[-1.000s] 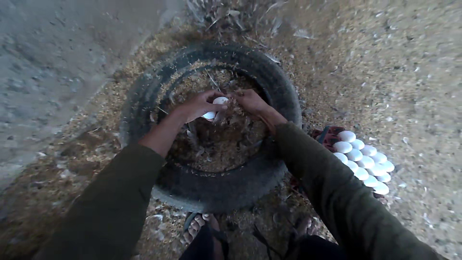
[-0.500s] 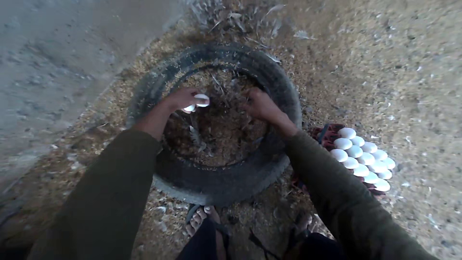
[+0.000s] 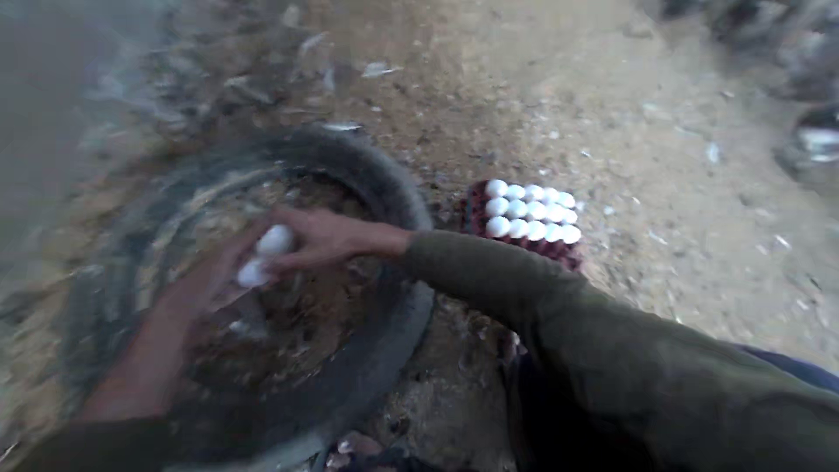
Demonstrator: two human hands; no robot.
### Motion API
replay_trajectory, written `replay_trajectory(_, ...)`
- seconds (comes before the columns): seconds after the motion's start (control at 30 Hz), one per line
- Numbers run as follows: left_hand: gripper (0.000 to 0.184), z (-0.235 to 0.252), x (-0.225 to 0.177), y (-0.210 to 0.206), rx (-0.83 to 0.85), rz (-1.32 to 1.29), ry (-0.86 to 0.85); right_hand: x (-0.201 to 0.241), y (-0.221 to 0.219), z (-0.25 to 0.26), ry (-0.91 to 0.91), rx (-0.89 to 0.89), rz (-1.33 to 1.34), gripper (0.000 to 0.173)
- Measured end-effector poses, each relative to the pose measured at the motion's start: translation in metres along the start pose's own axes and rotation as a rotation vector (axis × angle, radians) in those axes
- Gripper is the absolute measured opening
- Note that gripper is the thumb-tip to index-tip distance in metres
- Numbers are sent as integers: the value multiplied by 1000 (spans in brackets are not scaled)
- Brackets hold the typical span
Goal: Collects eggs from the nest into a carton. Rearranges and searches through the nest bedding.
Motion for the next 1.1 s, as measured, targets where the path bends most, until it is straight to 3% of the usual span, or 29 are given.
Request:
replay_trajectory(0.1,59,6,-16,-7,-41,57,-73,7,25,-6,118,-112,20,44)
replay_trajectory(0.17,60,7,-31,-18,36,21,-184,11,51,-13,57,-78,95,33)
replay_trajectory(0.23,50,7,-38,-26,141,27,-231,17,82,-31,-22,1,255,28)
replay_trajectory(0.27,44,11,-36,-23,118,61,-203,19,103,-42,-4,5,199,28)
replay_trajectory(0.33,19,13,-34,-13,-82,392,-211,16,141,-73,115,4,-134,35)
replay_trajectory(0.4,23,23,-23,-8,-127,702,-183,7,175,-122,109,33,-297,43)
replay_trajectory(0.47,36,28,-5,-12,-113,745,-90,-3,201,-186,-21,73,-359,51)
replay_trajectory(0.6,40,34,-2,-28,-48,657,0,-58,227,-323,-491,51,-306,52)
replay_trajectory(0.7,29,33,-15,-50,5,692,102,-104,218,-379,-637,-68,-237,47)
replay_trajectory(0.77,19,31,-30,-71,18,707,133,-112,200,-376,-550,-136,-227,45)
replay_trajectory(0.87,25,31,-62,-116,41,646,76,-116,171,-346,-413,-188,-232,47)
replay_trajectory(0.97,10,24,-81,-172,209,489,30,-128,143,-320,-341,-113,-267,44)
replay_trajectory(1.1,35,9,-104,-254,449,647,-81,-138,135,-308,-306,-4,-325,44)
Point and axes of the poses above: each hand's wrist, its own z-axis towards the middle knuckle, its own y-axis out of the back of the hand, x = y × z, the point moved 8 cm from there along z, towards the middle knuckle, and after that the axes turned 1 degree about x, right-handed, at the moved point
